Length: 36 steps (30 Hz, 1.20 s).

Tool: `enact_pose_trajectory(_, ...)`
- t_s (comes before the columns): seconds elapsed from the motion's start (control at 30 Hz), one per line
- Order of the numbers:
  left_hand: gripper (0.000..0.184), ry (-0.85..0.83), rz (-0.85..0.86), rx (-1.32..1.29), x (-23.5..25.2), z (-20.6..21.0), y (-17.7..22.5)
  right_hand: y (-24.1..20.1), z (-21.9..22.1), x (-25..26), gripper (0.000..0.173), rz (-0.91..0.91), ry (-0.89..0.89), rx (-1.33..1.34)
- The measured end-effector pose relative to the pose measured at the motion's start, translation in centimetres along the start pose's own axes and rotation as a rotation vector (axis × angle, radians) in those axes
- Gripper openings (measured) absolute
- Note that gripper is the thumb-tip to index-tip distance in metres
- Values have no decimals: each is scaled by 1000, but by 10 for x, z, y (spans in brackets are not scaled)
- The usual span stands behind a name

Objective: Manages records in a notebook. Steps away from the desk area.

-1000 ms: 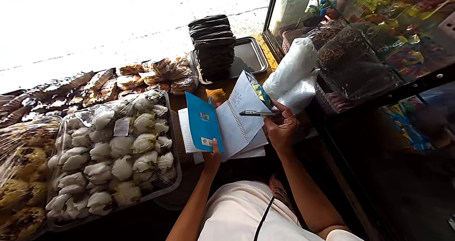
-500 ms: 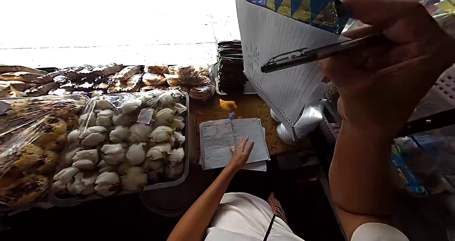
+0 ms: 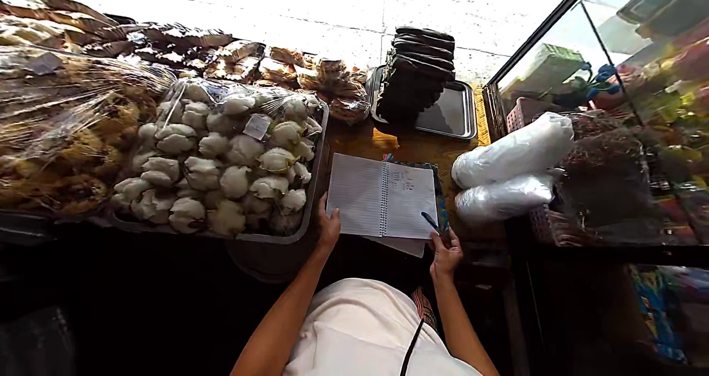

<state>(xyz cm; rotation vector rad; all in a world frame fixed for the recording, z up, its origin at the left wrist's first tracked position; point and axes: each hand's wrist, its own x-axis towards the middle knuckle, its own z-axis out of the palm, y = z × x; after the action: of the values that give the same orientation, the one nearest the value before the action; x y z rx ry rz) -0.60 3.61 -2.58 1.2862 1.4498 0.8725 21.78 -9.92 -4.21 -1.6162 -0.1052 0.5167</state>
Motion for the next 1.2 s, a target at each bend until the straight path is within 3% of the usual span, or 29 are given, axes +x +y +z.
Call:
enact_pose_trajectory(0.1, 61, 70, 92, 144, -1, -5, -11, 7, -23, 1, 46, -68, -14, -86)
enact_pose_trajectory(0.2, 85, 38, 322, 431, -36, 2, -25, 8, -46, 5, 32, -175, 8, -183)
enact_pose_trajectory(0.23, 94, 5, 324, 493, -53, 7, -27, 8, -51, 4, 28, -259, 26, -213)
enact_pose_trajectory(0.3, 107, -66, 161, 556, -76, 17, -29, 7, -56, 2, 25, -408, 59, -237)
enact_pose_trajectory(0.37, 105, -68, 94, 591, -77, 24, -33, -1, -50, -2, 22, -375, 77, -200)
enact_pose_trajectory(0.47, 94, -31, 148, 675, -71, 33, -36, -8, -36, -8, 19, -275, 59, -131)
enact_pose_trajectory(0.63, 85, -81, 207, 784, -73, 30, -21, -5, -28, -10, 15, -260, 3, -156)
enact_pose_trajectory(0.7, 79, -91, 226, 735, -73, 31, -16, 2, -33, -6, 20, -368, -30, -328)
enact_pose_trajectory(0.83, 93, -13, 257, 504, -56, 47, -6, 11, -32, 6, 24, -599, -77, -513)
enact_pose_trajectory(0.97, 77, 158, 279, 18, -24, 49, 16, 2, -26, 11, 24, -668, -59, -520)
enact_pose_trajectory(1.1, 27, 119, 256, 19, -17, 29, 46, 3, -31, 15, 22, -490, -77, -580)
enact_pose_trajectory(1.2, 17, 92, 270, 16, -10, 19, 54, 2, -27, 14, 21, -430, -77, -564)
